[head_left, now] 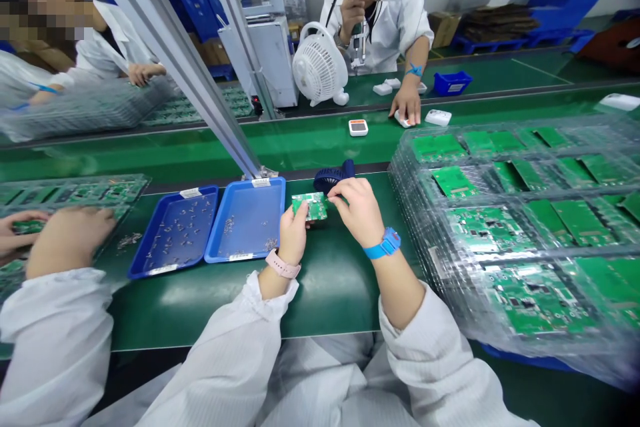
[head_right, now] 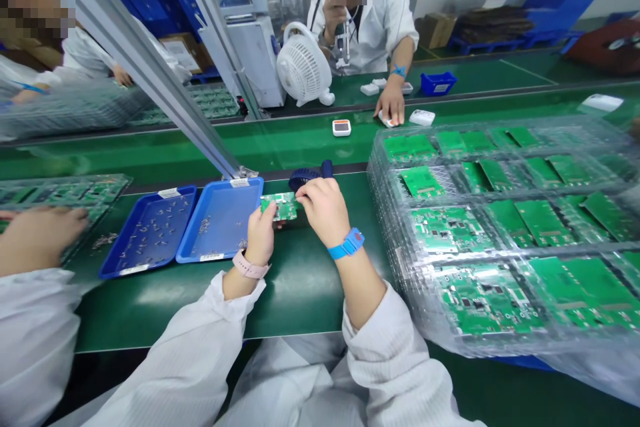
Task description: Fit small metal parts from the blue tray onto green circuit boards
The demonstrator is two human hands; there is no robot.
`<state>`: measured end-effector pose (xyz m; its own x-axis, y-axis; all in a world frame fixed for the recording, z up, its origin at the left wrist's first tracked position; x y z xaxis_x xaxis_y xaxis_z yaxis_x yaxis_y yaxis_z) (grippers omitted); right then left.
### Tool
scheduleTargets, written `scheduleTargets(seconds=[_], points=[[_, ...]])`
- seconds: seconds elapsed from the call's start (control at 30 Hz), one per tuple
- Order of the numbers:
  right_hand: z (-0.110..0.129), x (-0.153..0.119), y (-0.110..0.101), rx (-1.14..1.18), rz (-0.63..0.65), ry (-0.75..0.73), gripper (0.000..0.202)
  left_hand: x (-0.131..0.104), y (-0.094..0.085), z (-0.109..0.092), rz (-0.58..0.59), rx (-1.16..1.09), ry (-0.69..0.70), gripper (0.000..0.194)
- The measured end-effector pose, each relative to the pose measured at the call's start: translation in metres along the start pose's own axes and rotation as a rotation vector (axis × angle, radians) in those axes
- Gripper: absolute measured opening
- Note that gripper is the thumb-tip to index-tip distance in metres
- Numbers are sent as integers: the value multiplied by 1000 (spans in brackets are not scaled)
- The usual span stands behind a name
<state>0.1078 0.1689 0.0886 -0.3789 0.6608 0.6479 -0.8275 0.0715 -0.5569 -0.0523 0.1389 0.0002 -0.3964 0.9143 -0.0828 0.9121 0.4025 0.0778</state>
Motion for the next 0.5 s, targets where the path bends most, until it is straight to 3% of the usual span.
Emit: scheduleTargets(seconds=[0.13, 0.5], points=[[11, -4, 18, -116, 120, -83, 9, 2, -18, -2, -162, 32, 10, 33], [29, -8, 31, -149, 283, -157, 14, -1, -16, -14, -182, 174, 98, 32]])
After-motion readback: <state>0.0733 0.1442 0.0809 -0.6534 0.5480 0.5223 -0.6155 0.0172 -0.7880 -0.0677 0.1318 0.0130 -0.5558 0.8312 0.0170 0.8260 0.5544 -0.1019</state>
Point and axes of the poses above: each hand's wrist, its own x-axis towards the middle knuckle, its own y-axis out of the palm, z = x × y, the point moved 10 cm from there along x, towards the middle knuckle, and after that the axes turned 7 degrees about -y, right-handed, at the moved point
